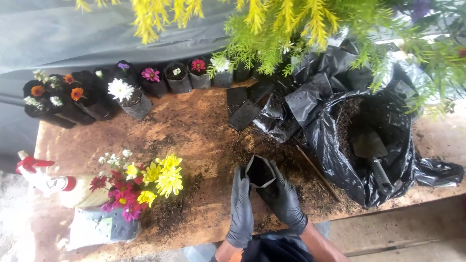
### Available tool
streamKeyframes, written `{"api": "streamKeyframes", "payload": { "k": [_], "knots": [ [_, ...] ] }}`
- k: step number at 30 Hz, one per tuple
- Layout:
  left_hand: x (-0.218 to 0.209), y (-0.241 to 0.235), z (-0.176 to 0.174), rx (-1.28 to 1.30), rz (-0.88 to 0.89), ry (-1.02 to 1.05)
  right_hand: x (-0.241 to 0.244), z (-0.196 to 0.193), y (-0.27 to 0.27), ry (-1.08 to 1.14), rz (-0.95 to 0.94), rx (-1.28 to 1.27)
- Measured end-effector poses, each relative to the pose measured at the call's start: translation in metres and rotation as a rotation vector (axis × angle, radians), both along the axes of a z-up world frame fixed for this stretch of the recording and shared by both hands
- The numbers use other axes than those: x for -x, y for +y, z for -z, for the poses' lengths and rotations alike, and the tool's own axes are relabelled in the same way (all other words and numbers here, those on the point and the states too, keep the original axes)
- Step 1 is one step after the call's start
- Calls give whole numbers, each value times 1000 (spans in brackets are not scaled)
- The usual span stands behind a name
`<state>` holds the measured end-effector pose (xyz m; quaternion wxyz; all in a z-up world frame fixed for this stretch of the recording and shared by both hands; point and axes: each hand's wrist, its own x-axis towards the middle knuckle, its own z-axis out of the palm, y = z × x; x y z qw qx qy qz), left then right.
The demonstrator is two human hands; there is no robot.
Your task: The person pots small flowering plants into black plastic bags filled with soil. They use a small trowel to scoop soil from a larger bag and fill the smaller bags around the plants, then place the finished pots in a row.
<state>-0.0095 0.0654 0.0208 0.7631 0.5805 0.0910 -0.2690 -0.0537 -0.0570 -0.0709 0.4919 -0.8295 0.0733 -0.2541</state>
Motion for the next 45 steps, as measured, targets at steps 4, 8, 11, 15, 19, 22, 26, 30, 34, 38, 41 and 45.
{"api": "streamKeyframes", "payload": {
  "k": [4, 8, 11, 15, 19, 22, 26, 30, 34, 38, 41, 45],
  "knots": [
    [2, 3, 21, 3, -28, -54, -8, -36, 17, 90, 40, -1367],
    [3, 5, 39, -55, -87, -92, 8, -1, 5, 97, 41, -109],
    [7, 9, 52, -181, -110, -268, 2, -5, 5, 158, 99, -132],
    [13, 16, 36, -60, -93, -342, -3, -33, 12, 318, 83, -146],
    [9, 33, -6, 46, -14, -614, -2, -3, 9, 226, 63, -90],
    [12, 35, 80, 183, -75, -453, -6, -7, 15, 144, 41, -148],
    [12, 47, 86, 79, -61, -394, -5, 1, 8, 364, 118, -66],
    [14, 51, 72, 4, 74, -363, -5, -8, 11, 308, 85, -93],
    [14, 47, 91, 56, -9, -387, -5, 13, 7, 263, 21, -227],
    [13, 53, 74, -96, 66, -284, -6, 7, 9, 267, 62, -72],
    [9, 64, 61, -154, 28, -286, -4, 14, 9, 284, 83, -23],
    [-9, 87, 74, 23, -585, -158, -3, 27, 7, 326, 111, -30]
  ]
}}
